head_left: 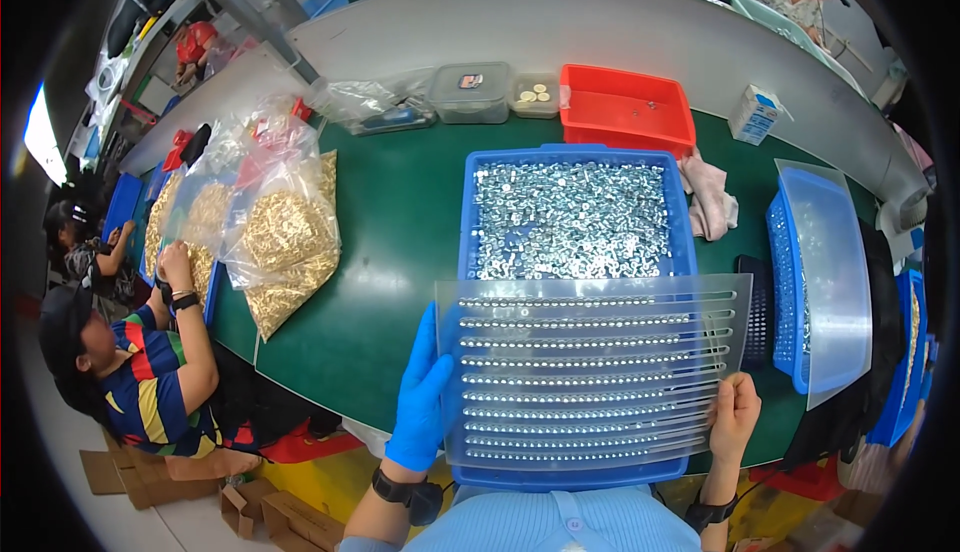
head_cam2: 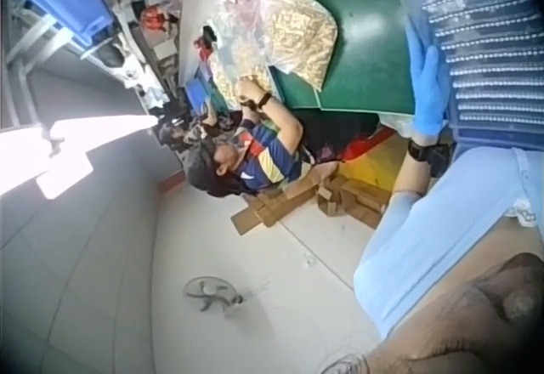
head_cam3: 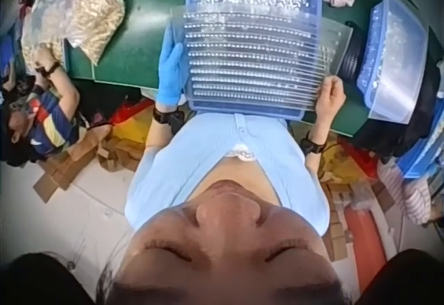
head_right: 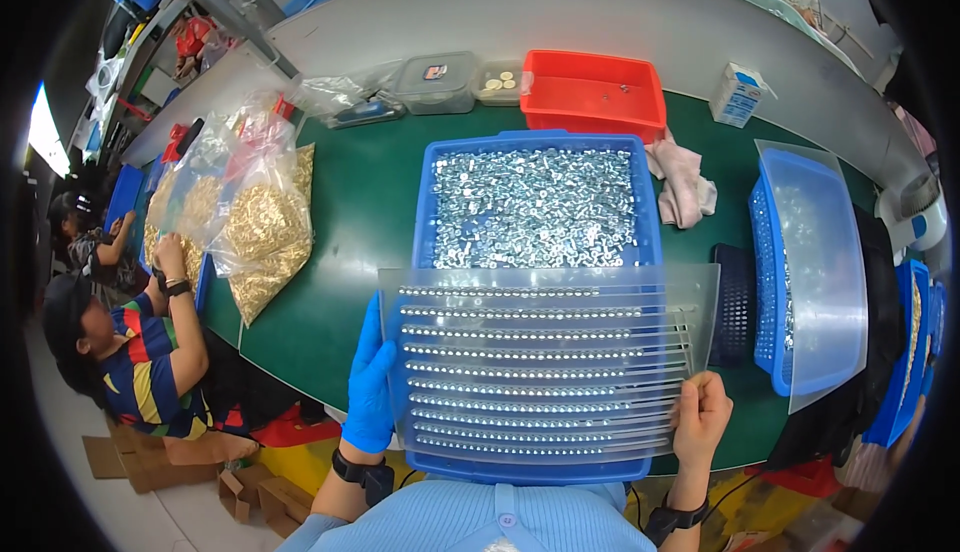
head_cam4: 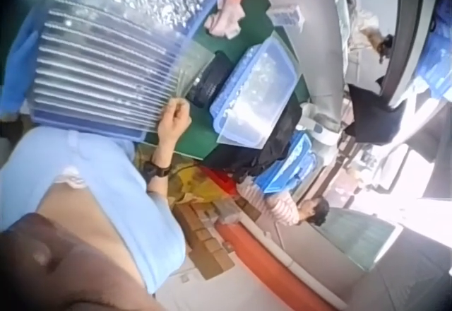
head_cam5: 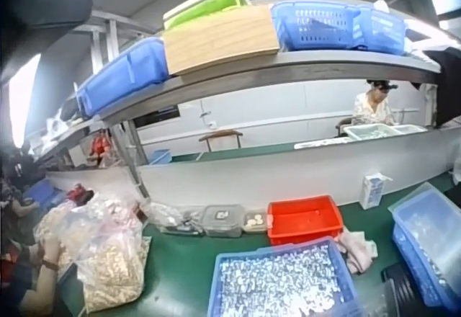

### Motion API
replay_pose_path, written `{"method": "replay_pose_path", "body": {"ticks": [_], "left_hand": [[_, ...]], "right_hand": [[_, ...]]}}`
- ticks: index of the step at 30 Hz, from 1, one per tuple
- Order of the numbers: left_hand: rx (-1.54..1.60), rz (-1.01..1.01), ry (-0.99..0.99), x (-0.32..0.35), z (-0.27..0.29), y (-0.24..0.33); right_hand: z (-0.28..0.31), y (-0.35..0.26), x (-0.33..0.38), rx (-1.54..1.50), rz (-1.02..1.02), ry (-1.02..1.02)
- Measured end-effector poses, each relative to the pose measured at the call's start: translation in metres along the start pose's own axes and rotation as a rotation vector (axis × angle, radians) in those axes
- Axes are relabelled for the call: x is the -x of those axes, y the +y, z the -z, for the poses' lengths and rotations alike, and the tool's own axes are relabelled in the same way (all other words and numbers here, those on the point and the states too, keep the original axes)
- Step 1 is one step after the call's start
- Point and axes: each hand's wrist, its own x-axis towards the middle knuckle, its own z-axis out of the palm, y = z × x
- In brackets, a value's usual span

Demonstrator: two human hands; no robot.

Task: The person uses tweezers to place small metal components into the slots of a plastic tray, then shakes the tray over a blue bin. They empty the tray, then use a gloved hand to spread more components across the tray before shaking it again.

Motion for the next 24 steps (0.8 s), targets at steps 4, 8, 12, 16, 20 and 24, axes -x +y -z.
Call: {"method": "replay_pose_path", "body": {"ticks": [4, 8, 12, 16, 20, 24], "left_hand": [[0.048, 0.01, -0.029, 0.0, 0.0, 0.0], [0.111, 0.006, -0.066, -0.002, -0.001, 0.0], [0.118, -0.015, -0.065, -0.002, 0.0, -0.001], [0.01, -0.077, -0.03, -0.003, 0.005, -0.002], [-0.211, -0.24, -0.013, -0.001, 0.013, -0.002], [-0.372, -0.249, -0.012, 0.006, 0.015, 0.001]], "right_hand": [[-0.003, 0.0, -0.001, -0.014, 0.009, 0.005], [0.001, 0.003, 0.0, 0.041, 0.025, -0.029], [0.0, 0.003, -0.001, 0.039, 0.038, -0.029], [0.0, 0.003, -0.004, 0.044, 0.006, -0.042], [-0.002, 0.003, -0.004, 0.037, -0.027, -0.055], [-0.004, 0.001, -0.004, 0.02, -0.056, -0.05]]}}
